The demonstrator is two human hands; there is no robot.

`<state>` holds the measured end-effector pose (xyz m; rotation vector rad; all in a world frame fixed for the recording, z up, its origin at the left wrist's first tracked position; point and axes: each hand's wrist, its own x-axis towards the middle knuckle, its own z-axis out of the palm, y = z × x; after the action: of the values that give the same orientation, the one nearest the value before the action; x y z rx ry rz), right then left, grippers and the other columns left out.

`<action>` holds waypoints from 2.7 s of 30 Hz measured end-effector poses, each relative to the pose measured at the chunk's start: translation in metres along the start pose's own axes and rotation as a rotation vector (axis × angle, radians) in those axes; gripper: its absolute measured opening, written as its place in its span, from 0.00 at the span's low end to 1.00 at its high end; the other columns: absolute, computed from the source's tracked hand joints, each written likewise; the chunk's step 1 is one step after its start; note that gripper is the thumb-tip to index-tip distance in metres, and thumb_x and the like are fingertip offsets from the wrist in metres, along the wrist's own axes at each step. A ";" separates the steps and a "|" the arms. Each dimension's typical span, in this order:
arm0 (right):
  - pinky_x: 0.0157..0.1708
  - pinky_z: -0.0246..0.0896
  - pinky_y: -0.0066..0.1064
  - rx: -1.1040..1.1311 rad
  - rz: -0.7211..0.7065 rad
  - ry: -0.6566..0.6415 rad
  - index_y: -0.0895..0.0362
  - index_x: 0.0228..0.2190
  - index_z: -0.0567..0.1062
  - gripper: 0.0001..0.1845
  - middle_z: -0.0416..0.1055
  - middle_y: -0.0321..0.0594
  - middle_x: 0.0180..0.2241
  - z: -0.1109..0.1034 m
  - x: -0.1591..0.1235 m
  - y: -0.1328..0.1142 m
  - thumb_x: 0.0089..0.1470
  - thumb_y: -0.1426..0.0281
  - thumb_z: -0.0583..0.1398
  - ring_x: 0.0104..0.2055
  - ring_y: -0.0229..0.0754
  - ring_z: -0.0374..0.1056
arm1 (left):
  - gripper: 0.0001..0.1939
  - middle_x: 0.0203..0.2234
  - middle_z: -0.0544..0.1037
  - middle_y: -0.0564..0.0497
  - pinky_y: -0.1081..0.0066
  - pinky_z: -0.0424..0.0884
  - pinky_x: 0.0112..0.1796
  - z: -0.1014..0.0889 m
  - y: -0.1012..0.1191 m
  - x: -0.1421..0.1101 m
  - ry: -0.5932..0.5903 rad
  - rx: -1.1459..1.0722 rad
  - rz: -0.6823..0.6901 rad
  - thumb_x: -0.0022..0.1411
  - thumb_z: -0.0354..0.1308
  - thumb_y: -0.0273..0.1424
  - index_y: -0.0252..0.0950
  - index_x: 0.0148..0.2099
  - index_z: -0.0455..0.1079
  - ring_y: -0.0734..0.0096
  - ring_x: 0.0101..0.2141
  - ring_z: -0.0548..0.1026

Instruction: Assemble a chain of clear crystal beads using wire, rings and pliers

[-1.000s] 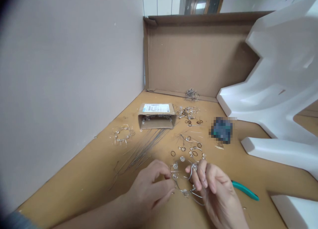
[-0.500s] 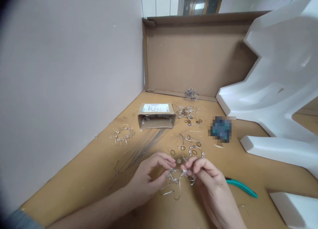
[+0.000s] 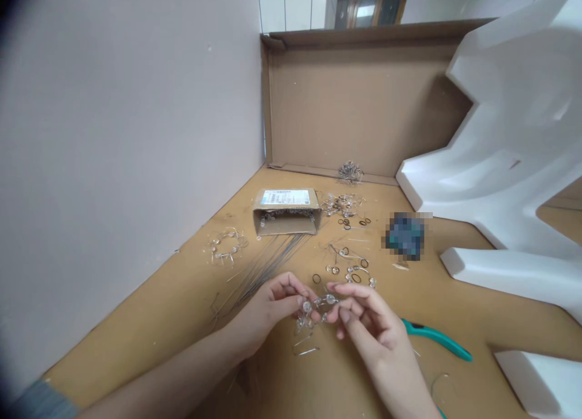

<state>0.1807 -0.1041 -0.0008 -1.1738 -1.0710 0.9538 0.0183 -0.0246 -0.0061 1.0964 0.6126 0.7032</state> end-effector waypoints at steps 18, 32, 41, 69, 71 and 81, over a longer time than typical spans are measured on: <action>0.25 0.59 0.32 -0.396 -0.012 0.069 0.50 0.26 0.80 0.11 0.70 0.40 0.26 0.003 0.003 -0.014 0.42 0.58 0.62 0.28 0.44 0.65 | 0.16 0.24 0.75 0.52 0.72 0.66 0.28 -0.003 -0.003 0.002 -0.115 -0.037 0.002 0.49 0.64 0.37 0.34 0.37 0.67 0.71 0.26 0.75; 0.27 0.55 0.32 -0.017 0.228 0.140 0.54 0.32 0.79 0.15 0.65 0.33 0.15 0.000 0.003 -0.008 0.40 0.60 0.66 0.22 0.38 0.59 | 0.14 0.28 0.73 0.50 0.70 0.68 0.31 -0.006 -0.002 0.002 -0.181 -0.156 -0.141 0.48 0.64 0.34 0.33 0.38 0.73 0.72 0.27 0.74; 0.24 0.61 0.28 0.297 0.393 0.115 0.55 0.33 0.79 0.14 0.64 0.29 0.16 0.000 0.003 -0.012 0.39 0.67 0.68 0.16 0.29 0.48 | 0.13 0.37 0.72 0.48 0.72 0.66 0.31 -0.007 0.000 0.000 -0.239 -0.231 -0.201 0.49 0.64 0.31 0.35 0.39 0.72 0.72 0.32 0.73; 0.24 0.69 0.25 0.505 0.515 0.088 0.58 0.36 0.77 0.17 0.70 0.30 0.27 -0.001 0.004 -0.010 0.40 0.73 0.68 0.13 0.19 0.42 | 0.15 0.31 0.72 0.52 0.76 0.58 0.28 -0.009 -0.008 0.004 -0.142 -0.315 -0.304 0.46 0.67 0.29 0.34 0.38 0.71 0.81 0.24 0.66; 0.24 0.68 0.24 0.514 0.517 0.081 0.58 0.36 0.77 0.16 0.70 0.31 0.27 0.000 0.004 -0.011 0.40 0.73 0.68 0.13 0.19 0.42 | 0.15 0.30 0.72 0.52 0.76 0.58 0.28 -0.008 -0.008 0.004 -0.119 -0.337 -0.310 0.45 0.67 0.28 0.34 0.37 0.71 0.81 0.24 0.66; 0.23 0.66 0.23 0.523 0.530 0.122 0.57 0.32 0.78 0.15 0.72 0.33 0.30 0.002 0.005 -0.010 0.37 0.71 0.70 0.13 0.18 0.45 | 0.11 0.32 0.74 0.51 0.77 0.59 0.28 -0.008 -0.013 0.005 -0.088 -0.406 -0.341 0.47 0.66 0.26 0.32 0.34 0.71 0.79 0.26 0.71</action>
<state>0.1799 -0.1000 0.0102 -1.0662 -0.3647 1.4452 0.0181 -0.0198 -0.0214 0.6230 0.5347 0.4526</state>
